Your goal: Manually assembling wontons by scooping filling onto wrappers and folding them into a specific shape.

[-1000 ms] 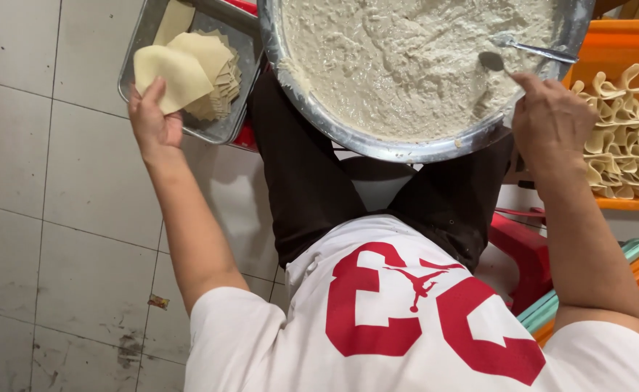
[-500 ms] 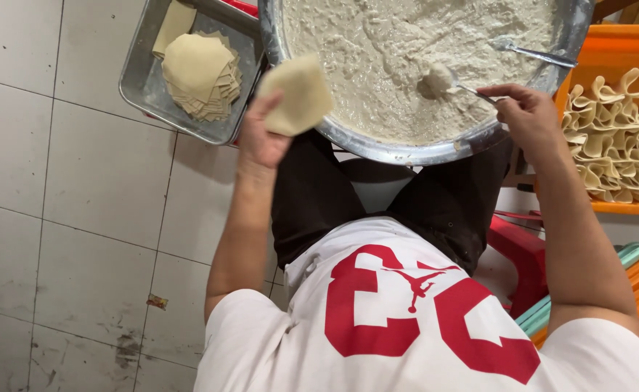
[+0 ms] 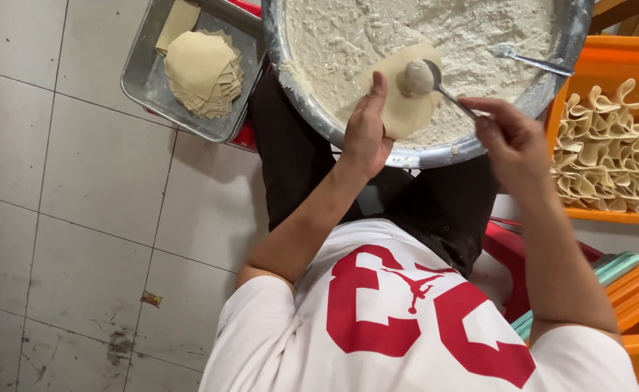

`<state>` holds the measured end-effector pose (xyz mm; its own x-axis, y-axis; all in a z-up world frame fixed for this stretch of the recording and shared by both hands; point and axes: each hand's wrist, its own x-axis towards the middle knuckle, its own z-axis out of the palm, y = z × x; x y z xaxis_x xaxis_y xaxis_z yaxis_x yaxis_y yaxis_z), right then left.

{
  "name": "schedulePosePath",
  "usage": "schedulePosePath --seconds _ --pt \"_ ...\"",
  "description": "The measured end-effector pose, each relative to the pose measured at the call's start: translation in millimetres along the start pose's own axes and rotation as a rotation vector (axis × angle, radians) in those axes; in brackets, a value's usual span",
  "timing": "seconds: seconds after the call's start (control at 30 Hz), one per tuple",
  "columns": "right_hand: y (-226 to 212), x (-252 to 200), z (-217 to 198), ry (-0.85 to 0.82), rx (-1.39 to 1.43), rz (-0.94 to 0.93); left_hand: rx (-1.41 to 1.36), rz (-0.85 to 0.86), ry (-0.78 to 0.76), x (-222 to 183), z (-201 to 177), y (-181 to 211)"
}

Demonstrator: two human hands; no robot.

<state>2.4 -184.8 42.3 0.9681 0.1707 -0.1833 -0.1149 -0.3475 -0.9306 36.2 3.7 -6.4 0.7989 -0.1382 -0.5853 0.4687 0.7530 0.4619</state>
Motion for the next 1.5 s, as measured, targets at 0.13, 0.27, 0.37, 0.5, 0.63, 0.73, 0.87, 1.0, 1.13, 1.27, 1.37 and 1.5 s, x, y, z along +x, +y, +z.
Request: schedulePosePath --seconds 0.13,0.27,0.37,0.5,0.63,0.73,0.87,1.0,1.13,1.27,1.37,1.5 --pt "20 -7 24 0.075 -0.204 -0.177 -0.033 0.026 0.026 0 -7 -10" --pt "54 -8 46 0.234 -0.4 -0.579 -0.216 0.218 -0.103 5 -19 -18" --pt "65 -12 53 0.281 -0.542 -0.648 -0.234 0.227 -0.059 2 -20 -14" --pt "99 -11 40 0.297 -0.627 -0.61 -0.215 0.303 -0.036 9 -29 -2" --pt "97 -6 13 0.278 -0.781 -0.477 -0.201 0.301 -0.078 -6 -25 15" --pt "87 -3 5 0.3 -0.985 -0.537 -0.2 0.234 -0.242 -14 -21 18" --pt "39 0 21 0.351 -0.673 -0.744 -0.249 0.109 -0.384 -37 3 20" --pt "27 9 23 0.334 -0.488 -0.844 -0.103 0.024 -0.374 -13 -25 -10" --pt "11 16 18 0.273 -0.315 -0.815 -0.006 0.048 -0.516 -36 -19 5" --pt "1 8 17 0.264 -0.283 -0.715 -0.041 0.064 -0.557 -31 -16 7" --pt "0 5 19 0.315 -0.314 -0.723 -0.051 0.13 -0.537 -16 -18 -7" --pt "10 1 23 0.264 -0.041 -0.666 0.002 0.143 -0.443 0 -25 -26"
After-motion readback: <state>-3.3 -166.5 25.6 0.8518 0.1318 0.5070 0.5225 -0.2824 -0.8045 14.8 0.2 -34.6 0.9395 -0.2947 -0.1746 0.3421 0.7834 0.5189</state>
